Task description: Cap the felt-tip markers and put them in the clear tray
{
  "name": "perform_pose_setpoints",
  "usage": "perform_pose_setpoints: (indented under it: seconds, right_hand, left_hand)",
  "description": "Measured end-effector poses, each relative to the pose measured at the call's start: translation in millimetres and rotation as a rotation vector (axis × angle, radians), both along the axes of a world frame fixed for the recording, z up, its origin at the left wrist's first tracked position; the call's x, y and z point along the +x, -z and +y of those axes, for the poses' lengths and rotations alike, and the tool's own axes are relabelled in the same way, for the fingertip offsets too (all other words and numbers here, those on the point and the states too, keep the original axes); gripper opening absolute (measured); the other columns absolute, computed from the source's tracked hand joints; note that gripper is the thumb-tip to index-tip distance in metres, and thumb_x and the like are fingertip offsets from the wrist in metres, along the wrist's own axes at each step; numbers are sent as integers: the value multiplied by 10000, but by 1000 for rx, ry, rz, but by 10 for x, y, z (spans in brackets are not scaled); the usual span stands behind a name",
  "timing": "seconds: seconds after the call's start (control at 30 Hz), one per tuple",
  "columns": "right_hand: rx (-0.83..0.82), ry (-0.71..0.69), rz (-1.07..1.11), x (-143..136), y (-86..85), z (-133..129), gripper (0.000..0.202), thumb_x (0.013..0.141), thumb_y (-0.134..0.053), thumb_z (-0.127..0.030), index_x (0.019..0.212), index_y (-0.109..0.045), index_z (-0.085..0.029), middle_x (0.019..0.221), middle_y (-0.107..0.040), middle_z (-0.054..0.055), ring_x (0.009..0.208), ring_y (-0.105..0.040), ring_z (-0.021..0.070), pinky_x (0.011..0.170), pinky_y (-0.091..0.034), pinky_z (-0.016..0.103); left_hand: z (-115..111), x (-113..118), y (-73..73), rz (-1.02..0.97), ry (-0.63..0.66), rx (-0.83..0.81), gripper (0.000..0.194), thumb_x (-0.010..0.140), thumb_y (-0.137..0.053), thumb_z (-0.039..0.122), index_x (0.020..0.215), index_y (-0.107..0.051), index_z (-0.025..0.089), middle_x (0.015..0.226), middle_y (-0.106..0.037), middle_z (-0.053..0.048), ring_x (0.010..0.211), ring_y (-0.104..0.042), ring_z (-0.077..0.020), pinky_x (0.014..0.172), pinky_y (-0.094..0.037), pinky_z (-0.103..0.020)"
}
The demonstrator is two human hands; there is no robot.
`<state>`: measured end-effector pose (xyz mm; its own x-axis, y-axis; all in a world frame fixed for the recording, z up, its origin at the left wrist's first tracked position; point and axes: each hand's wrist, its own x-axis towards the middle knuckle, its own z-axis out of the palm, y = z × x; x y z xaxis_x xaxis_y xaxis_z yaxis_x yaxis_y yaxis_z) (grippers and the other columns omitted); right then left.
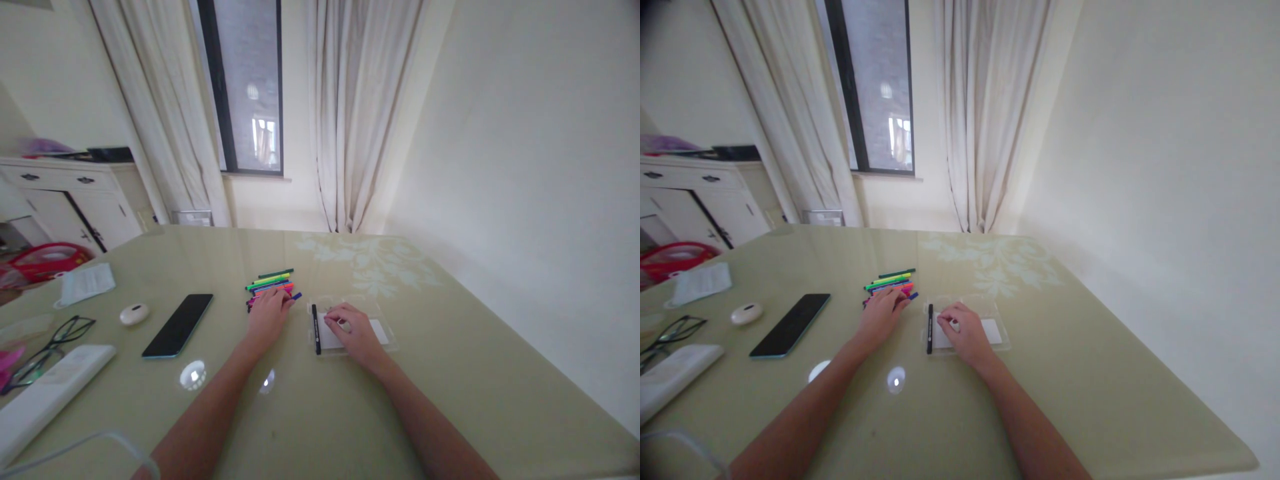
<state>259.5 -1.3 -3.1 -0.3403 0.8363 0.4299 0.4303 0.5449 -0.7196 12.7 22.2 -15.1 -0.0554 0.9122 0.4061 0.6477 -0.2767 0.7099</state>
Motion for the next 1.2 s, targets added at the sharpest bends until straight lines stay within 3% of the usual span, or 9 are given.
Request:
perform_pose_setpoints:
  seconds: [0.2,0.33,0.43,0.67,0.87,1.07,1.2]
  right_hand:
    - [-100,-69,62,-66,-79,-88,306,994,-611,-418,1202,-722,-222,1062,-758,79,865,-698,194,785,-543,320]
    - [-200,-88,134,-72,-91,-88,268,956,-663,-397,1151,-706,-219,980,-774,52,816,-705,181,713,-532,289]
    - [-276,-73,217,-58,-53,-53,292,892,-731,-397,1113,-677,-215,882,-765,34,789,-713,186,708,-542,296]
    - [-416,-197,331,-80,0,-71,418,829,-795,-377,1182,-640,-217,929,-741,32,781,-745,193,700,-582,311]
    - [-494,-238,419,-77,15,-56,352,858,-774,-392,1121,-613,-222,942,-734,25,791,-764,193,711,-597,310]
    - [-466,-188,355,-67,-6,-44,394,822,-792,-378,1146,-625,-227,964,-748,46,829,-732,189,673,-583,288]
    - [-463,-171,331,-77,-22,-58,385,805,-788,-369,1126,-637,-219,956,-738,47,808,-714,186,635,-583,283]
  left_hand:
    - [-70,331,-106,-343,223,-11,334,974,-537,461,1161,-598,191,914,-737,-39,807,-719,-192,750,-589,-334]
    - [-183,509,-120,-656,372,-82,467,901,-674,463,1264,-545,199,867,-703,1,797,-715,-171,756,-587,-310]
    - [-214,536,-118,-674,385,-97,459,899,-688,454,1260,-557,203,859,-700,3,786,-706,-162,744,-575,-296]
    - [-159,495,-66,-674,284,-101,432,825,-772,430,1146,-613,189,780,-657,22,728,-692,-165,709,-569,-298]
    - [-173,504,-85,-685,320,-159,476,852,-726,466,1231,-631,194,984,-721,-48,787,-732,-186,743,-608,-344]
    - [-175,523,-63,-701,292,-148,463,811,-785,433,1180,-641,194,853,-717,-6,758,-727,-177,713,-599,-306]
    - [-145,525,-1,-675,281,-139,462,810,-775,444,1185,-667,197,919,-724,-23,754,-737,-180,706,-603,-315]
